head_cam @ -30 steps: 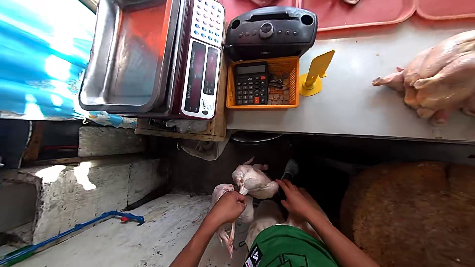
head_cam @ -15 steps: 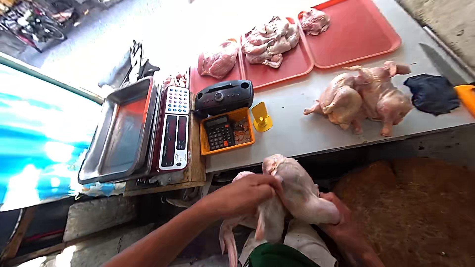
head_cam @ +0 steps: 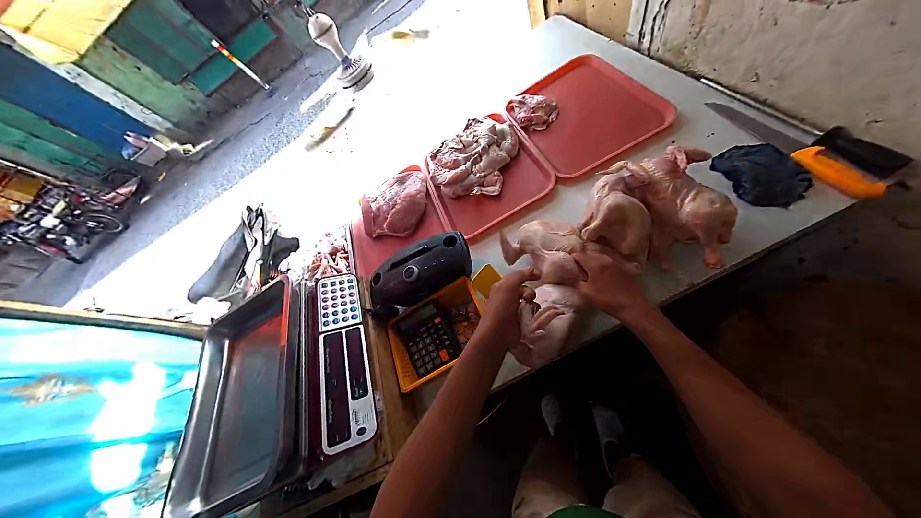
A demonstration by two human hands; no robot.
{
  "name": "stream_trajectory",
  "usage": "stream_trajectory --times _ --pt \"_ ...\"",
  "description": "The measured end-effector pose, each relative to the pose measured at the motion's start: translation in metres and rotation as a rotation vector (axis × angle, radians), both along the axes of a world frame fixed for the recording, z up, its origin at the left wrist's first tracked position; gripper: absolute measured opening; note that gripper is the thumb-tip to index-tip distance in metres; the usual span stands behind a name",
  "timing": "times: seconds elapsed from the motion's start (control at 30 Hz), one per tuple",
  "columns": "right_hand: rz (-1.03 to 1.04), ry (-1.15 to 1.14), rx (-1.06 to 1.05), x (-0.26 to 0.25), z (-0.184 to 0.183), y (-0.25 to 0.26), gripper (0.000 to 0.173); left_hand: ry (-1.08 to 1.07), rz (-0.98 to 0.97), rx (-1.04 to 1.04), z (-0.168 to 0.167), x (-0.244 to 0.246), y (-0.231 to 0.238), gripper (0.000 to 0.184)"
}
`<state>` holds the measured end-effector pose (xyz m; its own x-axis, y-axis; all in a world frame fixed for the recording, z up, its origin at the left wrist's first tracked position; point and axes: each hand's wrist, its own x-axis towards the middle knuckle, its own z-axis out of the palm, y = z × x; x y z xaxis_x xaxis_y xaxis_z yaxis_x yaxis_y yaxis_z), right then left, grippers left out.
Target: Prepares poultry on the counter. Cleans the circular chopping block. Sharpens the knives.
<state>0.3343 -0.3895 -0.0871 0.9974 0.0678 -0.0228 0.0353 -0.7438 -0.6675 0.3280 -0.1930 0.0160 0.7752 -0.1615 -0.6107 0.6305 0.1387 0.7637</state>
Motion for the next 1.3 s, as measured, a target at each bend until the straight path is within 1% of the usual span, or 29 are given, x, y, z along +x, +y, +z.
stream_trajectory --times 0.07,0.1,0.17,0.2,0.23,0.27,0.33,0.37,0.4,0.43,0.5,0.53,0.6,0.67,0.73,0.77,0.8,0.83,0.87,0.9,0.93,0.97,1.0,1.03,1.07,1.13,1.23,1.3 --pt "-0.097 -0.075 0.118 -0.018 -0.014 -0.006 0.037 0.042 -0.002 0.012 -0.008 0.007 0.007 0.026" --pt "-0.167 -0.086 0.171 -0.034 -0.017 -0.008 0.034 0.037 -0.033 0.009 -0.009 0.003 0.012 0.025" --pt "-0.331 -0.015 0.3 -0.068 -0.023 -0.004 0.032 -0.055 -0.166 0.023 -0.006 -0.016 0.018 0.021" --pt "-0.415 0.056 0.399 -0.083 -0.029 -0.001 0.034 -0.095 -0.22 0.013 -0.002 -0.027 0.017 0.019" --pt "-0.506 0.147 0.546 -0.096 -0.038 0.005 0.038 -0.111 -0.255 -0.017 0.003 -0.036 0.014 0.016" --pt "-0.608 0.238 0.746 -0.11 -0.048 0.013 0.042 -0.107 -0.27 -0.066 0.007 -0.043 0.011 0.015" --pt "-0.762 0.387 1.208 -0.137 -0.062 0.028 0.044 -0.073 -0.27 -0.207 0.016 -0.05 0.008 0.017" --pt "-0.778 0.408 1.4 -0.148 -0.064 0.034 0.044 -0.051 -0.273 -0.287 0.021 -0.049 0.008 0.019" --pt "-0.757 0.357 1.563 -0.159 -0.065 0.04 0.043 -0.025 -0.285 -0.362 0.026 -0.048 0.007 0.021" --pt "-0.696 0.258 1.721 -0.169 -0.065 0.046 0.045 0.006 -0.309 -0.42 0.032 -0.046 0.007 0.024" --pt "-0.619 0.072 1.908 -0.176 -0.056 0.052 0.052 0.064 -0.339 -0.487 0.044 -0.042 0.0 0.028" --pt "-0.569 -0.002 1.947 -0.176 -0.051 0.049 0.054 0.078 -0.34 -0.5 0.05 -0.041 -0.005 0.03" --pt "-0.448 -0.088 1.924 -0.171 -0.044 0.036 0.056 0.08 -0.322 -0.495 0.059 -0.037 -0.018 0.03" --pt "-0.352 -0.116 1.875 -0.167 -0.046 0.022 0.061 0.053 -0.331 -0.477 0.064 -0.028 -0.034 0.029" --pt "-0.365 -0.117 1.907 -0.164 -0.043 0.013 0.071 0.023 -0.356 -0.439 0.066 -0.012 -0.056 0.029" --pt "-0.437 -0.105 1.927 -0.162 -0.039 0.012 0.074 0.004 -0.379 -0.401 0.065 -0.002 -0.069 0.027" --pt "-0.521 -0.096 1.932 -0.159 -0.034 0.013 0.072 -0.024 -0.413 -0.357 0.063 0.01 -0.083 0.023" --pt "-0.621 -0.09 1.943 -0.155 -0.029 0.016 0.065 -0.071 -0.471 -0.296 0.057 0.024 -0.096 0.019" --pt "-0.755 -0.065 1.944 -0.149 -0.024 0.021 0.056 -0.154 -0.533 -0.205 0.05 0.039 -0.106 0.02" --pt "-0.888 -0.023 1.935 -0.141 -0.021 0.025 0.048 -0.28 -0.581 -0.078 0.044 0.053 -0.112 0.026" --pt "-0.993 0.034 1.883 -0.133 -0.024 0.028 0.043 -0.429 -0.593 0.059 0.04 0.065 -0.113 0.032" --pt "-1.068 0.096 1.814 -0.126 -0.031 0.029 0.04 -0.568 -0.588 0.171 0.034 0.074 -0.108 0.038" --pt "-1.124 0.14 1.765 -0.12 -0.041 0.03 0.038 -0.68 -0.566 0.248 0.027 0.076 -0.099 0.039" --pt "-1.151 0.165 1.725 -0.117 -0.048 0.031 0.037 -0.75 -0.541 0.304 0.018 0.072 -0.088 0.036" --pt "-1.132 0.175 1.704 -0.116 -0.051 0.028 0.038 -0.793 -0.537 0.369 0.006 0.06 -0.075 0.034" --pt "-1.05 0.179 1.664 -0.117 -0.046 0.019 0.039 -0.851 -0.556 0.474 -0.031 0.024 -0.053 0.03" --pt "-0.985 0.261 1.504 -0.122 -0.039 -0.001 0.039 -0.918 -0.596 0.468 -0.09 -0.031 -0.04 0.02" --pt "-1.002 0.295 1.35 -0.129 -0.037 -0.019 0.039 -0.993 -0.609 0.445 -0.111 -0.062 -0.048 0.017"
